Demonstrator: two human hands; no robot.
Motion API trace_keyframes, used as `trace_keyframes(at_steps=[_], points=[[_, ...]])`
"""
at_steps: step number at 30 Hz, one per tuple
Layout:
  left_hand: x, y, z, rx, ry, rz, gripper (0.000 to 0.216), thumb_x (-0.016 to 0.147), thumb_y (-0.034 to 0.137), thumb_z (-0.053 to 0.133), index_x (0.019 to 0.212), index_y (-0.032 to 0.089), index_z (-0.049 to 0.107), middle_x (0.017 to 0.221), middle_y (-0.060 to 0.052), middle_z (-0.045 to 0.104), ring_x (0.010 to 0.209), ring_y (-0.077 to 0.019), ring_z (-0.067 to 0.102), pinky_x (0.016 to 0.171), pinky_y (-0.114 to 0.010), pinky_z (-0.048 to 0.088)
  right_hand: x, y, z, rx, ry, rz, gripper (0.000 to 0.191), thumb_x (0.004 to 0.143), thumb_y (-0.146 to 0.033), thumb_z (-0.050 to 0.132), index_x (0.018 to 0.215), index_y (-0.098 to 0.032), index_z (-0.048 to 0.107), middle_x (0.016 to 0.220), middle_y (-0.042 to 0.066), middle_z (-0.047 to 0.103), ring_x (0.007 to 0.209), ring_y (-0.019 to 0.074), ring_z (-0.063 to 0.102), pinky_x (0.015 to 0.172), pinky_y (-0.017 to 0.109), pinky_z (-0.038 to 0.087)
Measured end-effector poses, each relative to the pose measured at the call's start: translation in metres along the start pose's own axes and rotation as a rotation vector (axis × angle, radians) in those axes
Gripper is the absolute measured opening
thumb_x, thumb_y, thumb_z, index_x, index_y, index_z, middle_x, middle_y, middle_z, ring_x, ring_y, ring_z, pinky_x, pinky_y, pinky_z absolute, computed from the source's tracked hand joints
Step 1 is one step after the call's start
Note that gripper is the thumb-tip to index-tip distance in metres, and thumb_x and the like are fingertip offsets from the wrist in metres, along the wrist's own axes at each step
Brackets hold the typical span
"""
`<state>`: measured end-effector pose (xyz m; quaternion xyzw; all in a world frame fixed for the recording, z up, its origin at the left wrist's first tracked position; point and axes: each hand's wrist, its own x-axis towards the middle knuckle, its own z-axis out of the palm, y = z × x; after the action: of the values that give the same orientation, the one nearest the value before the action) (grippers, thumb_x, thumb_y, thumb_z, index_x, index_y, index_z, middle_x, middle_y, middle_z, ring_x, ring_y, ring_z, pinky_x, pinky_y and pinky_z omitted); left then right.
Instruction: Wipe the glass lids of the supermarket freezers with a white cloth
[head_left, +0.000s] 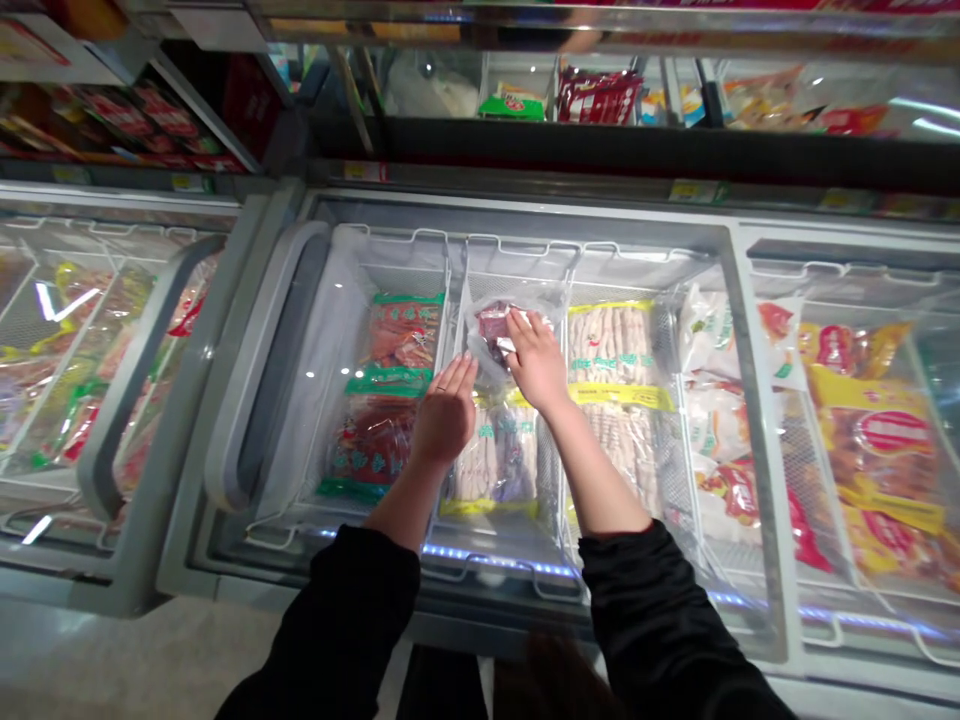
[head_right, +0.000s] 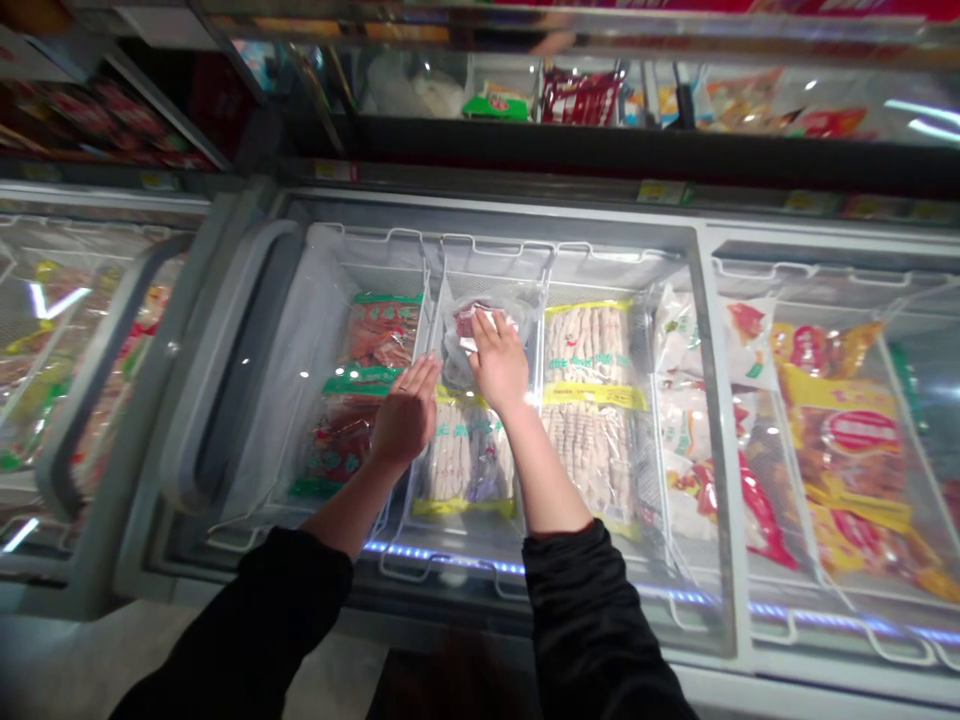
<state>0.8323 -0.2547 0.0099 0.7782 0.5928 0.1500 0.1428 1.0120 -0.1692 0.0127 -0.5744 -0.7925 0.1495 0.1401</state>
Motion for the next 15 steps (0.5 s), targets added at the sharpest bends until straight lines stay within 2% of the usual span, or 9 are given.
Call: trace_keyframes(at_steps=[2,4,6,9,12,15], points=[[-0.001,-0.001,0.002,0.012,0.016,0.017,0.064,0.097,0.01,0.039,0.16,0.02,0.032,0.164,-0.009,0.037,0.153,-0.0222,0.032,0.127,-0.044,0.033,-0.001,-0.01,0.003,0.007,-0.027,-0.069,0.064,0.093,-0.013,0.045,0.157,-0.018,0.041,0.163,0.004,0.04,0.154,0.0282,0.028,0.127,0.054,0.029],[-0.002,-0.003,0.004,0.021,0.037,0.039,0.063,0.098,0.011,0.039,0.16,0.02,0.031,0.164,-0.01,0.037,0.154,-0.0215,0.031,0.127,-0.044,0.032,-0.018,-0.011,0.001,0.007,-0.071,-0.144,0.064,0.093,-0.013,0.046,0.157,-0.019,0.042,0.163,0.002,0.04,0.154,0.0255,0.028,0.128,0.05,0.029],[-0.003,-0.005,0.006,0.031,0.061,0.053,0.064,0.098,0.01,0.038,0.161,0.021,0.029,0.163,-0.01,0.039,0.153,-0.0213,0.032,0.127,-0.046,0.033,-0.041,-0.001,-0.006,0.0,-0.112,-0.196,0.066,0.092,-0.013,0.046,0.157,-0.021,0.041,0.163,0.001,0.04,0.154,0.0232,0.028,0.127,0.048,0.03],[-0.004,-0.006,0.008,0.058,0.085,0.063,0.064,0.099,0.009,0.037,0.161,0.022,0.027,0.162,-0.009,0.041,0.153,-0.0205,0.033,0.126,-0.046,0.033,-0.063,0.027,-0.019,-0.026,-0.128,-0.167,0.066,0.094,-0.015,0.045,0.159,-0.023,0.038,0.163,0.0,0.04,0.154,0.0227,0.029,0.127,0.048,0.03],[-0.004,-0.005,0.007,0.088,0.09,0.071,0.063,0.099,0.009,0.039,0.16,0.02,0.03,0.161,-0.01,0.041,0.153,-0.0214,0.033,0.126,-0.045,0.033,-0.046,0.048,-0.027,-0.064,-0.092,-0.074,0.065,0.095,-0.016,0.043,0.159,-0.018,0.037,0.163,0.004,0.038,0.154,0.0271,0.028,0.126,0.051,0.03],[-0.004,-0.002,0.004,0.106,0.082,0.07,0.063,0.098,0.007,0.041,0.159,0.018,0.032,0.16,-0.01,0.044,0.153,-0.0236,0.032,0.126,-0.048,0.034,-0.003,0.044,-0.023,-0.077,-0.046,-0.038,0.065,0.095,-0.016,0.043,0.159,-0.015,0.037,0.164,0.005,0.036,0.155,0.0299,0.027,0.126,0.054,0.029]])
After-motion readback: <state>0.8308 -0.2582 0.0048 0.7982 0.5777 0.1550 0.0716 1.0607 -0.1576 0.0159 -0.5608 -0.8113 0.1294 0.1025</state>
